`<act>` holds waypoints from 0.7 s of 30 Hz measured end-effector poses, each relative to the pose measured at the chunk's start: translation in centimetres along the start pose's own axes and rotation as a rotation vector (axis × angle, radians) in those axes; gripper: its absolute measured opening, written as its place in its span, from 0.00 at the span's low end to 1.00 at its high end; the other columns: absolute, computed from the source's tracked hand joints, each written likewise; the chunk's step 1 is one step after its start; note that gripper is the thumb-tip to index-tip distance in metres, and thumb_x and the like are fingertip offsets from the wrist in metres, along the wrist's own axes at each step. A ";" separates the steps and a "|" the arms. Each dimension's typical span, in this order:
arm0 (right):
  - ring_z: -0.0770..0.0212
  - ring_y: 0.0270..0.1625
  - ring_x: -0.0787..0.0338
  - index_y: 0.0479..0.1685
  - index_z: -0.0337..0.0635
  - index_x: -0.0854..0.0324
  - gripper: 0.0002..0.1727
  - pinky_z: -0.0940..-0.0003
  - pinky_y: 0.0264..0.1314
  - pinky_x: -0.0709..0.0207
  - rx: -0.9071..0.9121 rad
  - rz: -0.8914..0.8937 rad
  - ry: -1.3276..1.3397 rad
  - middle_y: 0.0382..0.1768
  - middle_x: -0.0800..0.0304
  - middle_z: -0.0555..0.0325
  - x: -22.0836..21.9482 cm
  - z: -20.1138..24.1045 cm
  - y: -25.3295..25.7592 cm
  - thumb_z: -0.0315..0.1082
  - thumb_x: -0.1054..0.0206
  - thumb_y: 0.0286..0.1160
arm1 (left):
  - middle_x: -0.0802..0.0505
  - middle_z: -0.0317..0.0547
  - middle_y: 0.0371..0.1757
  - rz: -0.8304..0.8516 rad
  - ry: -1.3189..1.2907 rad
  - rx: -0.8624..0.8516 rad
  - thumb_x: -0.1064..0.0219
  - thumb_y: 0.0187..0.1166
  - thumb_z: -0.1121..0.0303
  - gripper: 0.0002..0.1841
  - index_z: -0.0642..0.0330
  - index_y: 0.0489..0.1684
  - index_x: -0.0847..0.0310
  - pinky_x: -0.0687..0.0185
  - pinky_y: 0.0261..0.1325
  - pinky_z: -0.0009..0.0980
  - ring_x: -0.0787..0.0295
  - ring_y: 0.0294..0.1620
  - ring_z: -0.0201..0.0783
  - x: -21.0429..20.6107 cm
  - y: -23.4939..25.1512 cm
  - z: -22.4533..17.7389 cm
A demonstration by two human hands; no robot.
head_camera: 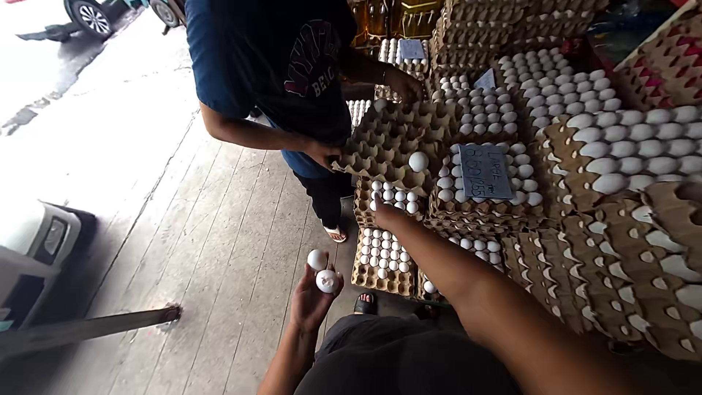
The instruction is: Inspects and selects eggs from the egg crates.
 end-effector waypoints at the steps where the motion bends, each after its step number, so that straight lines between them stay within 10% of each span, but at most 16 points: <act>1: 0.32 0.73 0.15 0.98 0.43 0.64 0.50 0.31 0.73 0.25 0.001 -0.038 0.039 0.71 0.17 0.31 -0.5 0.8 1.0 0.34 0.33 0.80 | 0.09 0.55 0.52 0.010 -0.030 -0.037 0.58 0.93 0.46 0.28 0.57 0.71 0.23 0.08 0.50 0.45 0.07 0.46 0.48 1.0 -0.9 -1.0; 6: 0.33 0.84 0.27 0.88 0.29 0.40 0.35 0.34 0.85 0.36 0.126 0.233 0.032 0.79 0.26 0.28 -8.3 3.4 -2.0 0.37 0.36 0.85 | 0.08 0.55 0.54 -0.029 -0.114 -0.172 0.57 0.92 0.46 0.29 0.58 0.69 0.20 0.08 0.51 0.45 0.06 0.48 0.49 5.1 -4.8 -4.9; 11: 0.32 0.76 0.19 0.73 0.38 0.18 0.28 0.27 0.78 0.31 0.303 0.493 -0.103 0.69 0.15 0.32 -14.1 -0.4 -12.1 0.50 0.34 0.85 | 0.08 0.55 0.55 -0.047 -0.186 -0.219 0.58 0.93 0.47 0.28 0.58 0.68 0.22 0.08 0.52 0.45 0.06 0.49 0.49 7.1 -6.8 -5.9; 21: 0.35 0.62 0.11 0.63 0.38 0.14 0.18 0.32 0.67 0.23 -0.012 -0.152 -0.076 0.56 0.09 0.36 4.6 -14.3 -22.9 0.42 0.35 0.88 | 0.09 0.55 0.54 -0.058 -0.235 -0.336 0.66 0.94 0.45 0.31 0.59 0.66 0.24 0.08 0.51 0.46 0.06 0.47 0.49 5.8 -8.9 1.1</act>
Point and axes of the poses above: each hand's wrist, its own y-axis towards the middle knuckle, its own x-axis out of the back of the hand, z = x × y, the point moved 6 cm from there along y, towards the middle knuckle
